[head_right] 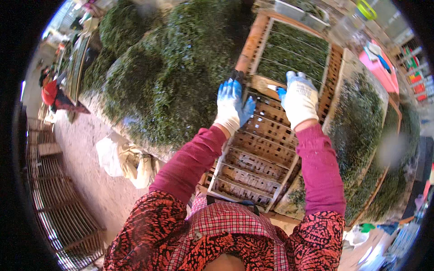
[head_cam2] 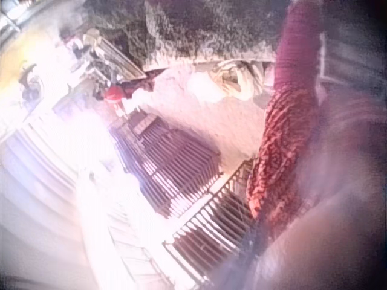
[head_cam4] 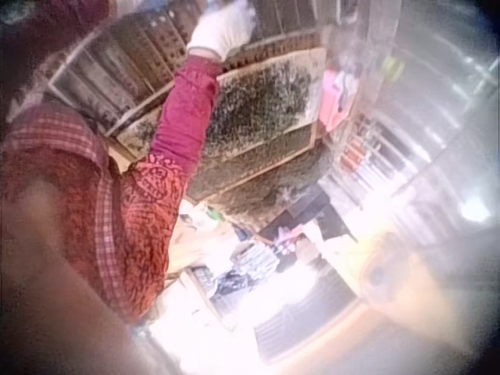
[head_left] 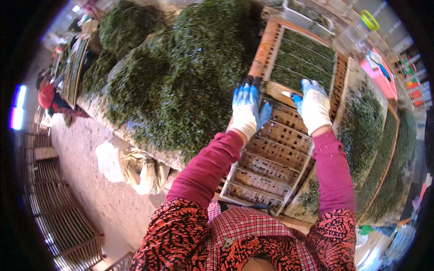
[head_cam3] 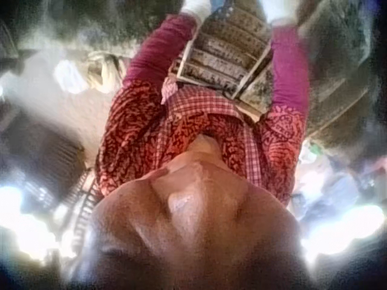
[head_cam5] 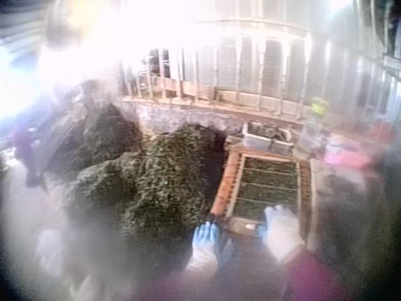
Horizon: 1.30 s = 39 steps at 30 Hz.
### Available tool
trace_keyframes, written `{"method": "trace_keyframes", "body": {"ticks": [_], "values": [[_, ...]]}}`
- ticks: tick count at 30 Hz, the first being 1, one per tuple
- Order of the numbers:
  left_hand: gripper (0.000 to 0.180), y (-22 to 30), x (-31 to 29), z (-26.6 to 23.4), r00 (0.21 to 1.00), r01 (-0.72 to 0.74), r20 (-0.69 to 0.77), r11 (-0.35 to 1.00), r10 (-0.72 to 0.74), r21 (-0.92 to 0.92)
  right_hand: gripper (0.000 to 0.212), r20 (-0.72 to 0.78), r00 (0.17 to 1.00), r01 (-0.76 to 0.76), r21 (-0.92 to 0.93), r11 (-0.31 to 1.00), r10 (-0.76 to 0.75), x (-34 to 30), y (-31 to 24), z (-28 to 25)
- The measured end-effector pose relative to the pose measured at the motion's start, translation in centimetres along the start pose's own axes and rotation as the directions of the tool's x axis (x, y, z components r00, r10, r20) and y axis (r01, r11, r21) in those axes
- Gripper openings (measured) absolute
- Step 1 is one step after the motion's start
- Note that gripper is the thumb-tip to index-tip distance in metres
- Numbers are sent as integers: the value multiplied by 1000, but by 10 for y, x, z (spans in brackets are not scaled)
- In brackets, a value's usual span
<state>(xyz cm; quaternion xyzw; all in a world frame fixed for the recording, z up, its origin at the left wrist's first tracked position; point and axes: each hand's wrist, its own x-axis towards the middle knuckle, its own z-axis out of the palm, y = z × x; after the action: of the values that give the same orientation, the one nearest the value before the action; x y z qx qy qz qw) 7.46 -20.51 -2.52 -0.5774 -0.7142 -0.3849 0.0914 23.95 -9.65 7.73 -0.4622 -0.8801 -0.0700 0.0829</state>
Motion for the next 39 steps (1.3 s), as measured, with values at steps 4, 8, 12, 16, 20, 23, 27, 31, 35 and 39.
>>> {"method": "trace_keyframes", "body": {"ticks": [4, 8, 12, 16, 20, 23, 27, 31, 35, 39], "values": [[69, -31, -54, -34, 983, 180, -2, 976, -181, -119, 37, -105, 956, 277, 6, 961, -275, -14, -71, 3], [69, -82, -121, -98, 936, 332, -81, 935, -343, -123, 40, 21, 894, 412, 354, 839, -448, -38, -168, 35], [68, -147, -195, -156, 888, 447, -89, 893, -450, -57, 75, 267, 813, 456, 258, 852, -517, -58, -274, 91], [66, -187, -230, -217, 842, 537, -83, 842, -532, 55, 101, 471, 747, 501, 65, 863, -469, -24, -347, 114], [66, -227, -257, -241, 806, 581, -127, 814, -578, -16, 105, 555, 798, 250, 52, 967, -236, 67, -384, 118], [63, -248, -247, -250, 806, 589, -76, 808, -588, 4, 88, 574, 801, 114, 129, 985, -168, 121, -398, 148], [57, -275, -216, -252, 868, 492, -46, 870, -494, -36, 74, 610, 757, -139, 502, 854, -236, 144, -382, 210], [54, -297, -195, -251, 835, 533, 13, 803, -549, -266, 48, 542, 817, -560, 827, -48, -195, 128, -374, 186], [52, -305, -173, -253, 780, 609, 125, 699, -613, -375, 46, 376, 917, -399, 865, -305, -135, 131, -362, 14], [52, -313, -146, -245, 757, 602, 153, 587, -635, -541, 47, 161, 984, -173, 964, -201, -75, 162, -318, -74]]}}
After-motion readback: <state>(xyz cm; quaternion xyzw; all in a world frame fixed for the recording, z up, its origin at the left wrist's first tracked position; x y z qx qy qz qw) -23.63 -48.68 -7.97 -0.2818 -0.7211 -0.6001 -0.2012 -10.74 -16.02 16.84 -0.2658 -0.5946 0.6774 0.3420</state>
